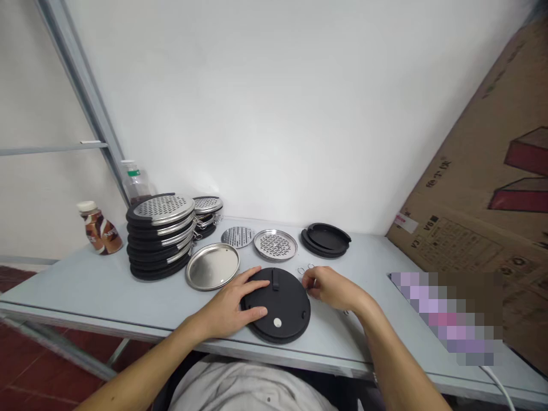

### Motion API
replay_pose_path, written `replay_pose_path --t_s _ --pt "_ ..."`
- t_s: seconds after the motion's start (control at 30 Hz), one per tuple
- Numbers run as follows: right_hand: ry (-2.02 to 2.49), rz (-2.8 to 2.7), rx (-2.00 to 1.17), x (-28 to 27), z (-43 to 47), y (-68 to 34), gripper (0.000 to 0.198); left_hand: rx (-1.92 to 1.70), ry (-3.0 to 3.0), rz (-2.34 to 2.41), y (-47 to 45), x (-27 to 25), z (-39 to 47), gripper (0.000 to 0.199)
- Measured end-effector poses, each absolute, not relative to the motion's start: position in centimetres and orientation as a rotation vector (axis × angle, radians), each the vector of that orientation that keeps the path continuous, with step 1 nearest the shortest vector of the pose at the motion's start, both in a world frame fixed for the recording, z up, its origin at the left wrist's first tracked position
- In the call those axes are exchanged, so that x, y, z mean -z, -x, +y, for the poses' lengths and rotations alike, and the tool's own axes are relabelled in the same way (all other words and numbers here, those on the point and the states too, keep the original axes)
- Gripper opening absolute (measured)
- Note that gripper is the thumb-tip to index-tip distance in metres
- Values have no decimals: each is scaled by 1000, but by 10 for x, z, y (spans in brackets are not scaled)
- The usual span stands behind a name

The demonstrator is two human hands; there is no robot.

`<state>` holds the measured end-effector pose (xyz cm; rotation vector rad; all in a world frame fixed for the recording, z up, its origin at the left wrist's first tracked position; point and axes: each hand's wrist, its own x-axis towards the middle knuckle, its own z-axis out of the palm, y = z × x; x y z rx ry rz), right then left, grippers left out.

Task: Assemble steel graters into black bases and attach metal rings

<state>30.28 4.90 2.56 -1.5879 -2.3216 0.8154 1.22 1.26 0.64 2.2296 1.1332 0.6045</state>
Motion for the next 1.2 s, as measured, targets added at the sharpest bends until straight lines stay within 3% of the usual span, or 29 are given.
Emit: replay_pose_path --t_s 0.5,0.67,0.9,1.2 --pt "1476 -1939 -848 -31 45 -305 18 -774 -2298 1084 -16 -5 15 50" --pt "1102 -1825 -1133 -35 31 -274 25 -1089 -2350 902 -32 -11 19 38" --pt "1099 -1839 -1026 -27 23 -248 15 -1268 -2255 819 -39 -3 20 6" --pt "952 -1839 -1214 -25 22 -250 12 -1327 -2298 736 -40 -3 15 8"
